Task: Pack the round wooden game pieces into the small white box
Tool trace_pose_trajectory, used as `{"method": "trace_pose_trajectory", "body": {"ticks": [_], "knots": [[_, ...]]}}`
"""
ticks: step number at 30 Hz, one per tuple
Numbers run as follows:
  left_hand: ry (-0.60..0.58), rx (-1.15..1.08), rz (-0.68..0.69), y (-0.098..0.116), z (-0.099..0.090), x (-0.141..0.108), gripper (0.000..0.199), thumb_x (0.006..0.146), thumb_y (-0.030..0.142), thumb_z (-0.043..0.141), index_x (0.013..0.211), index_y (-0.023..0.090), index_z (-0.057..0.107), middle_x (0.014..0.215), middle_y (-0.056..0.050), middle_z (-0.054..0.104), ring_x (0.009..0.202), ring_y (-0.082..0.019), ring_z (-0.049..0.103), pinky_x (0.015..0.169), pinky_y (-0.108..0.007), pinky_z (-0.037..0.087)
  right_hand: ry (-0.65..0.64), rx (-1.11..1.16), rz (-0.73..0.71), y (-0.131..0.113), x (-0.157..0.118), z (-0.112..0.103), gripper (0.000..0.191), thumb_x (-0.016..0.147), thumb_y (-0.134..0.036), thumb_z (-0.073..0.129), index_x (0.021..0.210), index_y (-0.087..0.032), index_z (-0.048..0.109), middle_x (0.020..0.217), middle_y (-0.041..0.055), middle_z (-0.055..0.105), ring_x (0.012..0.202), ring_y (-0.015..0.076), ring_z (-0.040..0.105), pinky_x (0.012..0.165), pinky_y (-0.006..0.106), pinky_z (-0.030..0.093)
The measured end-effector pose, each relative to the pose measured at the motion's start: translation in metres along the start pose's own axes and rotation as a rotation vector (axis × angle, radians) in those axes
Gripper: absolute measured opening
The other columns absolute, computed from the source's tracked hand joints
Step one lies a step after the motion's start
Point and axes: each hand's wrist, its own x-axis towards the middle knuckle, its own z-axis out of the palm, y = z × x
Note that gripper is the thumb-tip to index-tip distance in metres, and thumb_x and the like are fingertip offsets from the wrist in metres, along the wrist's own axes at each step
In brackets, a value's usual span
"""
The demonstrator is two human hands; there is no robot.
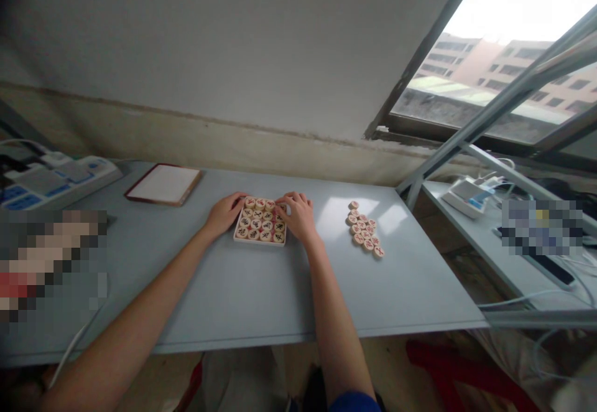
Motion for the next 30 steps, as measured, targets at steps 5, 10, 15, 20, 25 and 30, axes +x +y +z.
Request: {"method": "trace_pose_trajectory", "body": {"ticks": [5, 10, 15, 20, 25, 30], "knots": [[0.01, 0.004, 0.01, -0.001, 0.0, 0.0, 0.029, 0.085, 0.029, 0.034, 0.102, 0.022, 0.057, 0.099, -0.002, 0.063, 0.089, -0.017, 0.057, 0.076, -0.026, 0.042, 0.005, 0.079, -0.002, 0.006, 0.004, 0.01, 0.015, 0.082, -0.03, 0.051, 0.09, -0.025, 0.063, 0.1, 0.0032, 0.057, 0.095, 0.0198, 0.045, 0.081, 0.033, 0.033], [-0.005, 0.001, -0.002, 0.0, -0.001, -0.001, 0.028, 0.086, 0.029, 0.035, 0.103, 0.022, 0.056, 0.098, -0.002, 0.064, 0.088, -0.016, 0.057, 0.076, -0.026, 0.042, 0.028, 0.136, -0.019, 0.011, 0.005, 0.014, 0.015, 0.083, -0.029, 0.051, 0.087, -0.023, 0.063, 0.097, 0.0034, 0.057, 0.092, 0.0188, 0.046, 0.082, 0.033, 0.035], [-0.006, 0.013, -0.024, 0.001, -0.001, -0.001, 0.028, 0.085, 0.029, 0.035, 0.103, 0.023, 0.057, 0.098, -0.002, 0.063, 0.088, -0.016, 0.056, 0.075, -0.026, 0.042, 0.115, 0.141, 0.033, 0.006, 0.007, 0.013, 0.018, 0.084, -0.028, 0.046, 0.09, -0.024, 0.063, 0.099, 0.0039, 0.057, 0.094, 0.0196, 0.046, 0.084, 0.034, 0.034], [-0.01, -0.002, -0.028, 0.001, -0.001, 0.0, 0.028, 0.086, 0.028, 0.034, 0.103, 0.023, 0.057, 0.1, -0.002, 0.063, 0.089, -0.016, 0.056, 0.077, -0.026, 0.042, 0.094, 0.213, 0.047, -0.009, 0.012, 0.019, 0.027, 0.087, -0.032, 0.039, 0.104, -0.026, 0.06, 0.108, 0.0045, 0.054, 0.101, 0.0202, 0.045, 0.088, 0.036, 0.033], [-0.005, -0.006, -0.013, 0.001, -0.001, 0.0, 0.028, 0.086, 0.028, 0.035, 0.103, 0.023, 0.056, 0.1, -0.002, 0.063, 0.09, -0.016, 0.056, 0.078, -0.026, 0.042, -0.019, 0.162, 0.05, -0.02, 0.009, 0.024, 0.025, 0.086, -0.037, 0.044, 0.104, -0.034, 0.06, 0.118, 0.0019, 0.049, 0.109, 0.0232, 0.039, 0.088, 0.041, 0.03], [0.004, -0.016, 0.003, 0.0, -0.001, -0.001, 0.028, 0.085, 0.028, 0.035, 0.102, 0.022, 0.056, 0.099, -0.002, 0.063, 0.09, -0.016, 0.056, 0.078, -0.026, 0.042, -0.033, 0.244, 0.078, -0.011, 0.01, 0.029, 0.027, 0.085, -0.034, 0.044, 0.107, -0.031, 0.058, 0.116, 0.0026, 0.052, 0.108, 0.0213, 0.041, 0.088, 0.039, 0.032]]}}
